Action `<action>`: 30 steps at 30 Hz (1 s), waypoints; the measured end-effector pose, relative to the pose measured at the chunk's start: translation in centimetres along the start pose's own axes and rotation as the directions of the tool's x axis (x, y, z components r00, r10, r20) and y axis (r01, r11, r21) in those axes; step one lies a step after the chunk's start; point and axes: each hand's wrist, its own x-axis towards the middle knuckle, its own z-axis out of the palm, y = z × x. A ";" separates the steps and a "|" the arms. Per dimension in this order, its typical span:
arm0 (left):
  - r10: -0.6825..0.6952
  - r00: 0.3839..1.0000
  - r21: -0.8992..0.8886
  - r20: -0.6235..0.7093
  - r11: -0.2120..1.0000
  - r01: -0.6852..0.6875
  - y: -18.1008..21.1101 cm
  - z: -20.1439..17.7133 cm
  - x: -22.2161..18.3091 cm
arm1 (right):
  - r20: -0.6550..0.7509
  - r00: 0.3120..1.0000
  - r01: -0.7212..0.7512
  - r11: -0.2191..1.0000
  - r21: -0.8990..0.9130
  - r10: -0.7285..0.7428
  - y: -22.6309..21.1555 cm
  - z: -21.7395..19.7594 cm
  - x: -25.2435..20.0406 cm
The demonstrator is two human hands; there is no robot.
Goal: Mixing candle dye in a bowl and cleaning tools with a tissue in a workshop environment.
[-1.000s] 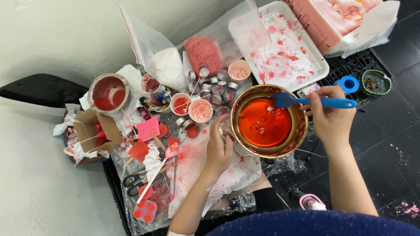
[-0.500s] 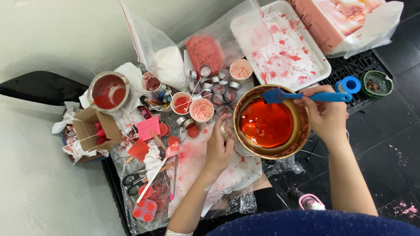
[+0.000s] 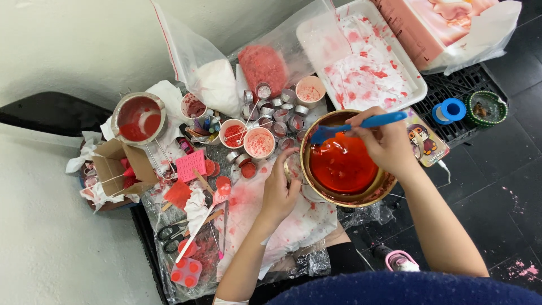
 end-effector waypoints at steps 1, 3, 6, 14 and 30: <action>-0.001 1.000 0.000 -0.001 1.000 0.001 -0.2 0.0 0.0 | 0.001 1.000 0.000 1.000 0.001 0.000 -0.3 0.2 -0.1; -0.030 1.000 0.035 0.005 0.999 0.030 -0.5 0.2 -0.1 | 0.028 1.000 0.005 1.000 -0.006 -0.005 -0.9 0.5 -0.4; 0.056 0.998 0.019 -0.015 0.998 -0.055 -0.2 0.1 0.0 | 0.076 0.983 0.175 0.980 -0.092 -0.168 -1.1 0.4 -0.9; 0.061 0.998 -0.016 -0.018 0.998 -0.061 -0.3 0.4 -0.3 | 0.076 0.990 0.117 0.993 -0.014 -0.116 0.2 -0.3 -1.8; 0.056 0.996 -0.029 -0.064 0.998 -0.058 -0.1 0.9 -0.3 | 0.109 0.994 -0.033 0.999 0.026 0.030 -0.1 1.3 0.0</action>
